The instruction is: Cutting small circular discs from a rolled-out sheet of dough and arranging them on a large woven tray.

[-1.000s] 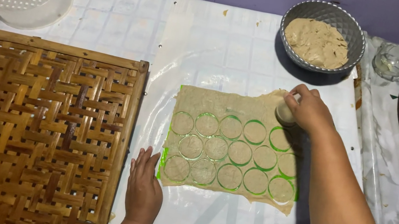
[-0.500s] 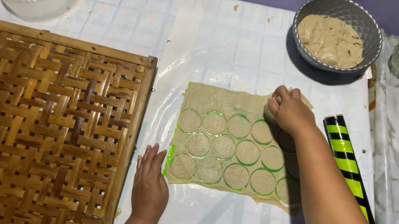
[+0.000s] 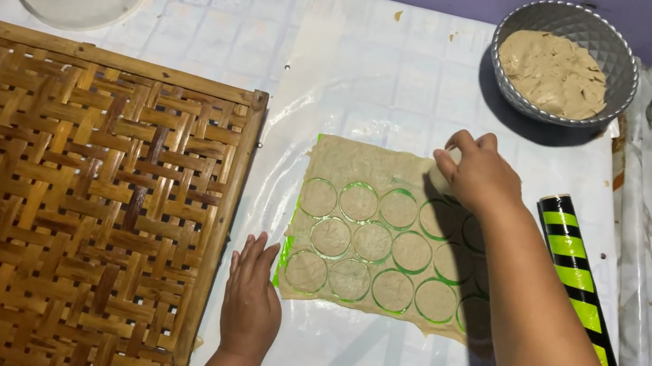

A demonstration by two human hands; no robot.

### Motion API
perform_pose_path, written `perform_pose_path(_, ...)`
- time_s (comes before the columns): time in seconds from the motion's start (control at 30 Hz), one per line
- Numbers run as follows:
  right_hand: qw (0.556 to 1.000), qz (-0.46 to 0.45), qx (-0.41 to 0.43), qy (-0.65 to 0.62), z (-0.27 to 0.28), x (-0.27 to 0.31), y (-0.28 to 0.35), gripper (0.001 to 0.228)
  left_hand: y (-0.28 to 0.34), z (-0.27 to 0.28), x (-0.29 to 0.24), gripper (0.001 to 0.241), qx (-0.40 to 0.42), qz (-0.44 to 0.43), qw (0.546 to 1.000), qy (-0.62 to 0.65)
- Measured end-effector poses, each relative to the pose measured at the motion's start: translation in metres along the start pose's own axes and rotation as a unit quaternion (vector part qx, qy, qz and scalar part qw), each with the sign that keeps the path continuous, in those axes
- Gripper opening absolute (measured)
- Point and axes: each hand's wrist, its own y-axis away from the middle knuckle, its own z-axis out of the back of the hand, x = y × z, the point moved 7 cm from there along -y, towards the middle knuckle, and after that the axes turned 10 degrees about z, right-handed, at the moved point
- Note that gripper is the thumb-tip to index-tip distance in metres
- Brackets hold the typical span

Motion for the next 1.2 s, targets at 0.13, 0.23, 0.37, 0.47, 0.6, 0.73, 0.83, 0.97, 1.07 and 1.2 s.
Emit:
perform_pose_path(0.13, 0.998, 0.041, -0.012, -0.043, -0.015, 0.024, 0.001, 0.042, 0.000, 0.000, -0.003, 0.046, -0.007, -0.002, 1.000, -0.002)
perform_pose_path(0.23, 0.999, 0.041, 0.000, -0.018, -0.034, 0.028, -0.003, 0.042, 0.001, 0.001, 0.000, 0.048, -0.001, 0.007, 1.000, -0.002)
perform_pose_path(0.37, 0.998, 0.024, -0.035, -0.045, -0.032, 0.022, -0.004, 0.039, 0.000, 0.000, -0.001, 0.049, 0.003, 0.004, 1.000, -0.005)
perform_pose_path(0.47, 0.999, 0.024, -0.027, -0.040, -0.033, 0.023, -0.008, 0.040, 0.000, -0.001, 0.000, 0.048, 0.000, 0.005, 1.000, -0.005)
perform_pose_path(0.6, 0.998, 0.034, -0.028, -0.039, -0.031, 0.023, -0.008, 0.039, -0.003, 0.000, -0.001, 0.048, 0.002, 0.001, 1.000, -0.007)
perform_pose_path(0.73, 0.999, 0.033, 0.003, -0.032, -0.030, 0.023, -0.013, 0.040, 0.001, -0.001, 0.000, 0.049, 0.003, -0.005, 1.000, 0.001)
perform_pose_path(0.83, 1.000, 0.018, 0.014, -0.017, -0.019, 0.039, -0.012, 0.039, -0.001, -0.002, 0.003, 0.047, 0.005, 0.008, 1.000, -0.002)
perform_pose_path(0.97, 0.997, 0.058, -0.024, -0.045, -0.017, 0.075, -0.004, 0.038, 0.001, -0.002, 0.002, 0.049, 0.006, 0.002, 1.000, -0.007)
perform_pose_path(1.07, 0.995, 0.085, -0.015, -0.043, -0.031, 0.089, -0.009, 0.037, -0.001, 0.000, 0.002, 0.050, 0.000, -0.005, 1.000, -0.006)
perform_pose_path(1.2, 0.995, 0.072, -0.042, -0.053, -0.045, 0.088, -0.005, 0.034, 0.005, 0.000, 0.001, 0.049, 0.012, 0.002, 1.000, -0.007)
